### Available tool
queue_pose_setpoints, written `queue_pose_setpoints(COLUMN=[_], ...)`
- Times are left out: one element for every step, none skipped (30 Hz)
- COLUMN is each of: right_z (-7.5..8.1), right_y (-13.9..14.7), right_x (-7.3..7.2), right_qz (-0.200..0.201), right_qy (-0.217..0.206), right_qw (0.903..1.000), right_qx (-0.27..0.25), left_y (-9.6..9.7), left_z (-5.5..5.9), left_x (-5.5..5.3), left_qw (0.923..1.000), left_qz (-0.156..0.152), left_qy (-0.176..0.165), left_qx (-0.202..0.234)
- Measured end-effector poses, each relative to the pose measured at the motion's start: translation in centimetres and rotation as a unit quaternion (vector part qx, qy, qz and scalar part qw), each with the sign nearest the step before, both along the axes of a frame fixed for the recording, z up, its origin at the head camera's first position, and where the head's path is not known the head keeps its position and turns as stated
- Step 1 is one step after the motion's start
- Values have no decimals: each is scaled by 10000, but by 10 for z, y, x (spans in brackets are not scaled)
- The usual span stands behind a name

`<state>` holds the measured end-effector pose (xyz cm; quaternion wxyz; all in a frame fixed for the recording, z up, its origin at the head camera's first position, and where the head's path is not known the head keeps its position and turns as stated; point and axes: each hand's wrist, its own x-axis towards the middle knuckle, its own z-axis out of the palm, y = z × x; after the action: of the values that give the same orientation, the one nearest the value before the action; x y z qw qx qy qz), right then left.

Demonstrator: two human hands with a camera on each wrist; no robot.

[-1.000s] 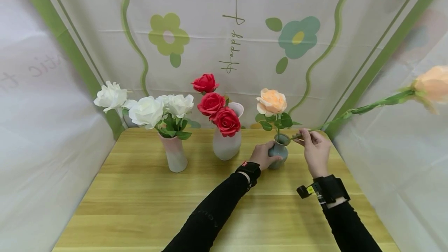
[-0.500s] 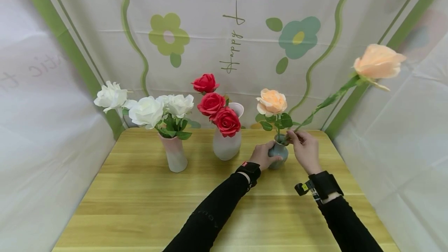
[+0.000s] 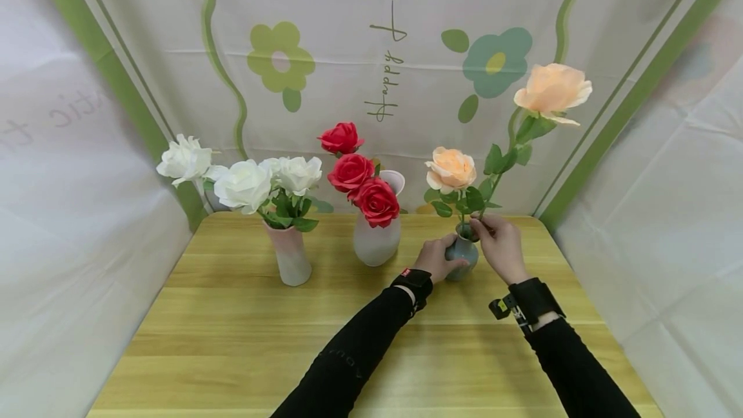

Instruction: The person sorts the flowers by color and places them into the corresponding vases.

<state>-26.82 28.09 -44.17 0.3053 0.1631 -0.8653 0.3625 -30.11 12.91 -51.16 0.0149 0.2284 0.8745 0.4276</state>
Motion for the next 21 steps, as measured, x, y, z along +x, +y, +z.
queue_pose_setpoints(right_z=[0,-1,-1,0,0,0,1,1,1,2,2,1,1,1,1,1,0,0,0,0,0], right_y=[0,1,1,1,1,1,1,1,0,0,0,0,0,0,0,1,2,3,4,6,7], right_x=[0,-1,-1,-2,-2,-2,-2,-3,-3,-3,-4,-4,-4,-4,-4,-3,-2,-1,1,3,5], right_qz=[6,13,8,15,10,10,7,8,8,11,7,21,26,36,50,60,89,159,197,215,241], right_qy=[-25,-40,-48,-64,-71,-77,-83,-96,-123,-146,-155,-160,-174,-189,-227,-269,-335,-436,-552,-696,-859], right_qw=[10000,10000,10000,10000,10000,10000,9999,9999,9999,9998,9998,9997,9997,9996,9995,9993,9991,9988,9982,9973,9960], right_qx=[7,12,28,28,46,60,88,104,115,128,158,179,195,203,225,240,231,174,118,70,-6], left_y=[0,0,0,0,0,0,0,0,0,0,0,0,0,-1,-1,-1,-1,-1,-1,-1,-1], left_z=[0,0,0,0,0,0,0,-1,-1,-1,-1,-2,-2,-2,-2,-1,-1,0,0,1,1], left_x=[0,0,0,0,0,-1,-1,-1,-1,-1,-1,-1,-1,-1,-1,0,0,0,1,1,1], left_qw=[10000,10000,10000,10000,10000,10000,10000,10000,10000,10000,10000,10000,10000,10000,10000,10000,10000,10000,9999,9999,9999], left_qz=[-3,-5,-10,-14,-20,-24,-29,-31,-30,-32,-28,-26,-23,-18,-24,-32,-36,-51,-62,-80,-91], left_qy=[0,9,19,28,35,45,49,54,56,60,60,65,57,53,55,57,57,66,65,71,66], left_qx=[13,28,29,34,37,36,50,50,48,46,55,52,59,55,41,43,55,42,50,52,56])
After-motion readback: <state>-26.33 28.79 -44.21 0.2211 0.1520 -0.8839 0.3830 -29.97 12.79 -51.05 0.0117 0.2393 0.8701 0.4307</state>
